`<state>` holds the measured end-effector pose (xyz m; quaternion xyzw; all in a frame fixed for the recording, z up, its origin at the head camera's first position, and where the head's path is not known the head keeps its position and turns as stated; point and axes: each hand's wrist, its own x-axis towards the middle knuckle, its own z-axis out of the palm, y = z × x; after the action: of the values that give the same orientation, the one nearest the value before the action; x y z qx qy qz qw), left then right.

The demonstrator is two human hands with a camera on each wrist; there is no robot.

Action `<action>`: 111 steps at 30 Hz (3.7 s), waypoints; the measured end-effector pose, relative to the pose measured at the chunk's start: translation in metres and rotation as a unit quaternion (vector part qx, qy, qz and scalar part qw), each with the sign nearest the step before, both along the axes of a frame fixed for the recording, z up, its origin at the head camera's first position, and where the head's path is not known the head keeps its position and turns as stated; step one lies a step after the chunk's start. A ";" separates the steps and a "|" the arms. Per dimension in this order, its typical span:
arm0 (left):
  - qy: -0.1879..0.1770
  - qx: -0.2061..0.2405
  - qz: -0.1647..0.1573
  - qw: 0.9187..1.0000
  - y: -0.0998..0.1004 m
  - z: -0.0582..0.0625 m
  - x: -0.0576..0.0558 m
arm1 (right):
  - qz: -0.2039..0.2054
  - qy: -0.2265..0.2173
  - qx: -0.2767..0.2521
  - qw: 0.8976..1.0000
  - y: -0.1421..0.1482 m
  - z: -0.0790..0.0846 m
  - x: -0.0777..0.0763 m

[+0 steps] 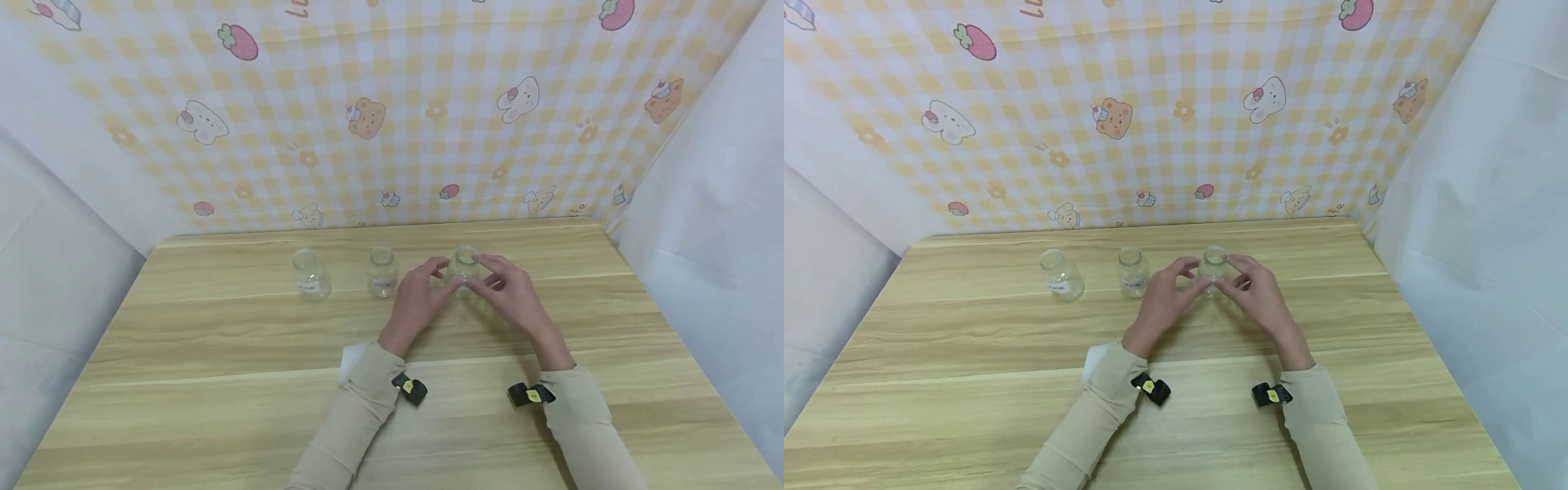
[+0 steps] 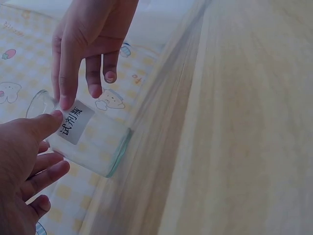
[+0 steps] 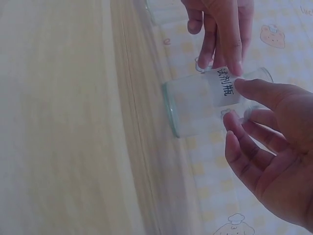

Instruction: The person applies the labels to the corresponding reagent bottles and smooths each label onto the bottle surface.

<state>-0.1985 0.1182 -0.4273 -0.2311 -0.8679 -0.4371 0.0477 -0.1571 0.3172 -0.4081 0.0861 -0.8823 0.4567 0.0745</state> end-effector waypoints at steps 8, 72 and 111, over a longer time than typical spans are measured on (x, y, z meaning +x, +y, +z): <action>0.000 -0.002 -0.007 1.000 -0.002 0.000 -0.001 | 0.005 -0.001 0.017 1.000 0.002 -0.001 -0.001; -0.023 -0.012 0.005 1.000 -0.013 0.013 0.010 | -0.029 -0.027 0.041 0.998 0.005 0.005 0.012; 0.011 -0.211 0.029 0.977 -0.154 0.031 0.081 | 0.052 -0.001 0.184 0.982 -0.109 0.023 0.071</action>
<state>-0.1171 -0.0361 -0.3965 -0.2153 -0.9464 -0.2397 0.0206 -0.0857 0.2085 -0.3848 0.1441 -0.9456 0.2897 0.0329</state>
